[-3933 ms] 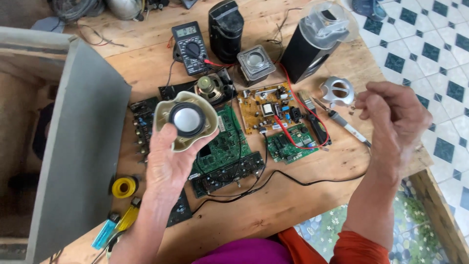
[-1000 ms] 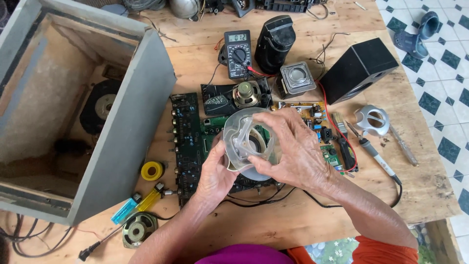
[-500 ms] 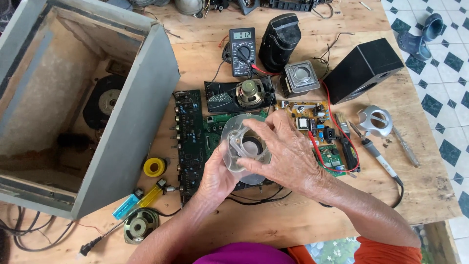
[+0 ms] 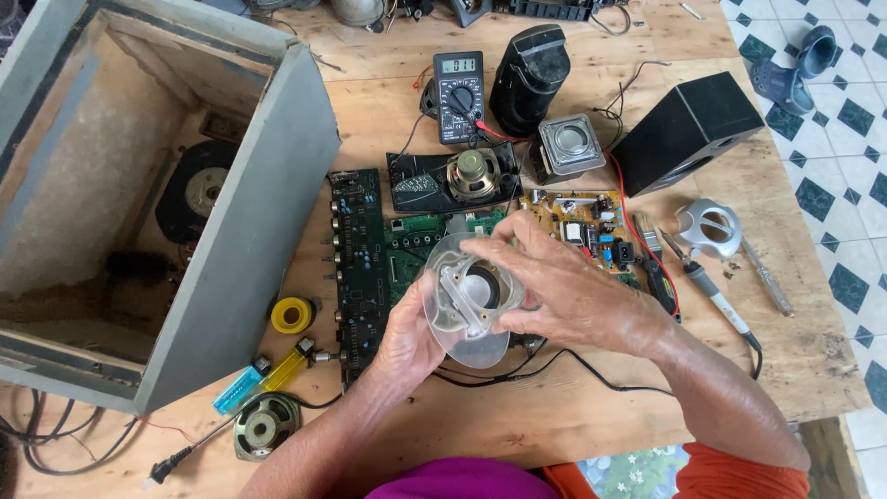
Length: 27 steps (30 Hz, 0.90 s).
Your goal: Soldering wires to a speaker driver and inspecting electronic components on a repair bench.
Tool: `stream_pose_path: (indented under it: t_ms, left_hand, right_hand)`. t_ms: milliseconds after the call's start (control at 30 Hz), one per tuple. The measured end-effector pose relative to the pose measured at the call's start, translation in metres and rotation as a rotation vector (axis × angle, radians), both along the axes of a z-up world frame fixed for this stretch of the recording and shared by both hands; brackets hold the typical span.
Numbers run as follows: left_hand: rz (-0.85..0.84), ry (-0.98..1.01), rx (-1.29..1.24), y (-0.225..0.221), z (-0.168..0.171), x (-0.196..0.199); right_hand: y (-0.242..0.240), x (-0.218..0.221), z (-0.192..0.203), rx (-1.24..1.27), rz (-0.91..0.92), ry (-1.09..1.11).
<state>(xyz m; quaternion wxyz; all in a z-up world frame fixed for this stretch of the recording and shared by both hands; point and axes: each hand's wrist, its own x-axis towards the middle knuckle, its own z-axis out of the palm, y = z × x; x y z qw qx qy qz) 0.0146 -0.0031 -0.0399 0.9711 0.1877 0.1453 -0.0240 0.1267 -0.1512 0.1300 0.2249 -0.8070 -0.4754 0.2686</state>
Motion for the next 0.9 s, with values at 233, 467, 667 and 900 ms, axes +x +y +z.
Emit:
stream_pose_path:
  t_ms: [233,467,667,900]
  left_hand:
    - [0.007,-0.068,0.011,0.001,0.024,0.001]
    - [0.037,0.167,-0.020,0.002,0.051,0.003]
    - [0.075,0.051,0.046,0.001,0.040,0.003]
    - [0.096,0.076,0.091,-0.001,0.047,0.003]
  right_hand:
    - [-0.005,0.009,-0.008,0.229,0.043,-0.297]
    - [-0.009,0.010,-0.005,0.405,-0.107,-0.458]
    - [0.001,-0.003,-0.019,0.336,0.004,-0.585]
    - [0.003,-0.006,-0.030,0.324,-0.002,-0.589]
